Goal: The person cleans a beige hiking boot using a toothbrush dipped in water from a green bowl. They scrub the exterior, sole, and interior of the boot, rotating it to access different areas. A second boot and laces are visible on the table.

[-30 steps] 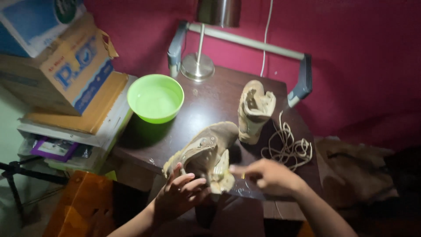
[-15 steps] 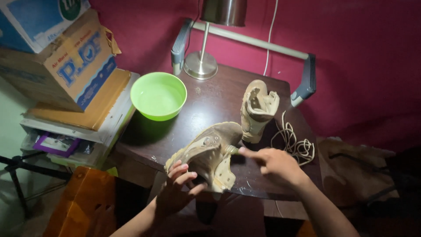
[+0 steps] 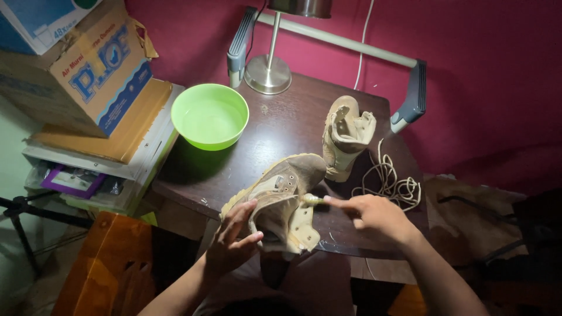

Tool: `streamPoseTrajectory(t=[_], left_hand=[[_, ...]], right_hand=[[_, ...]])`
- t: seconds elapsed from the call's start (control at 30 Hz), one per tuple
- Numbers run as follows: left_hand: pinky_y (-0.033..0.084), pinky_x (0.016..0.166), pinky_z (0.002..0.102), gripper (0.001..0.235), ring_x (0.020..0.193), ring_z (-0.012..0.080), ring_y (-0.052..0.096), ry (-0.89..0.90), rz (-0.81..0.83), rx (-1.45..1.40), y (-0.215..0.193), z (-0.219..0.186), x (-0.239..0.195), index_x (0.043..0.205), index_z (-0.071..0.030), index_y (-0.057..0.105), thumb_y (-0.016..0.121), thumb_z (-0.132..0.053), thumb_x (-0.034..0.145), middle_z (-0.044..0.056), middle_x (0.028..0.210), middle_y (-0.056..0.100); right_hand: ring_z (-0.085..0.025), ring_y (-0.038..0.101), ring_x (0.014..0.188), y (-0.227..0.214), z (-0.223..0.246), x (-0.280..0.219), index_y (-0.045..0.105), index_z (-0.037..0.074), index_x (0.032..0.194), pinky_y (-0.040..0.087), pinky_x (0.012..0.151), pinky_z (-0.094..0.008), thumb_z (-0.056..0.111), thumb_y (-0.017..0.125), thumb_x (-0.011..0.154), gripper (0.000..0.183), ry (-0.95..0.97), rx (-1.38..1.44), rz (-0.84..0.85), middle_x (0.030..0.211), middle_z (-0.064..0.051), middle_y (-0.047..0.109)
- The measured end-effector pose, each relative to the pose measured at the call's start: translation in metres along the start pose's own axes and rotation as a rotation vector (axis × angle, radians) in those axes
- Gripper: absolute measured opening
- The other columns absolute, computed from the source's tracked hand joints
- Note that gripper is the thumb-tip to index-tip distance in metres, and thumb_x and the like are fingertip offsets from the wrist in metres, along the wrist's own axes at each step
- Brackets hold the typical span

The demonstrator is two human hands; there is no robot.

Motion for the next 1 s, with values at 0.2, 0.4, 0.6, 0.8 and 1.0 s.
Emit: streamPoseTrajectory(t=[0.2, 0.4, 0.6, 0.8, 1.0], left_hand=[[0.052, 0.113, 0.050, 0.058, 0.137, 0.0414, 0.054, -0.031, -0.034, -0.004, 0.001, 0.009, 0.000, 0.145, -0.024, 0.044, 0.077, -0.023, 0.098, 0.027, 0.150, 0.049], [0.051, 0.105, 0.050, 0.050, 0.128, 0.0374, 0.056, -0.065, 0.021, 0.162, 0.010, 0.002, 0.002, 0.130, -0.018, 0.053, 0.082, -0.033, 0.092, 0.024, 0.146, 0.052], [0.035, 0.120, 0.066, 0.029, 0.129, 0.0359, 0.056, -0.028, 0.011, 0.090, 0.011, -0.005, 0.003, 0.121, -0.020, 0.058, 0.043, -0.001, 0.105, 0.019, 0.146, 0.052], [0.052, 0.112, 0.059, 0.021, 0.136, 0.0463, 0.055, -0.044, -0.023, -0.001, 0.006, 0.003, 0.011, 0.124, -0.015, 0.055, 0.060, -0.016, 0.103, 0.027, 0.145, 0.051], [0.058, 0.104, 0.051, 0.021, 0.128, 0.0413, 0.063, -0.108, -0.030, 0.102, -0.003, 0.003, 0.030, 0.109, -0.013, 0.048, 0.059, -0.003, 0.094, 0.026, 0.142, 0.054]], right_hand=[[-0.014, 0.028, 0.054, 0.005, 0.037, -0.011, 0.065, 0.041, 0.145, 0.027, 0.054, -0.033, 0.018, 0.046, 0.061, 0.089, -0.096, -0.018, 0.122, 0.057, 0.001, 0.031], [-0.011, 0.071, 0.116, -0.002, 0.028, -0.007, 0.056, 0.046, 0.143, 0.047, 0.090, -0.026, 0.087, 0.039, 0.069, 0.086, -0.123, -0.017, -0.022, 0.140, 0.007, 0.071], [-0.028, 0.068, 0.075, -0.031, -0.005, -0.007, 0.019, 0.066, 0.156, 0.055, 0.062, -0.043, 0.021, 0.062, 0.080, 0.098, 0.374, -0.596, -0.259, 0.090, 0.001, 0.056], [-0.014, 0.049, 0.070, -0.008, 0.033, -0.007, 0.059, 0.033, 0.149, 0.040, 0.069, -0.026, 0.014, 0.049, 0.057, 0.094, -0.144, 0.120, -0.148, 0.079, 0.000, 0.059], [-0.006, 0.074, 0.098, -0.005, 0.009, -0.024, 0.056, 0.061, 0.139, 0.050, 0.079, -0.022, 0.006, 0.055, 0.063, 0.093, 0.290, 0.008, -0.186, 0.127, 0.018, 0.078]])
Point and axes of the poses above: each hand's wrist, its own x-axis towards the middle knuckle, its own y-axis out of the palm, z = x × y, the point moved 9 cm from there along x, towards the middle knuckle
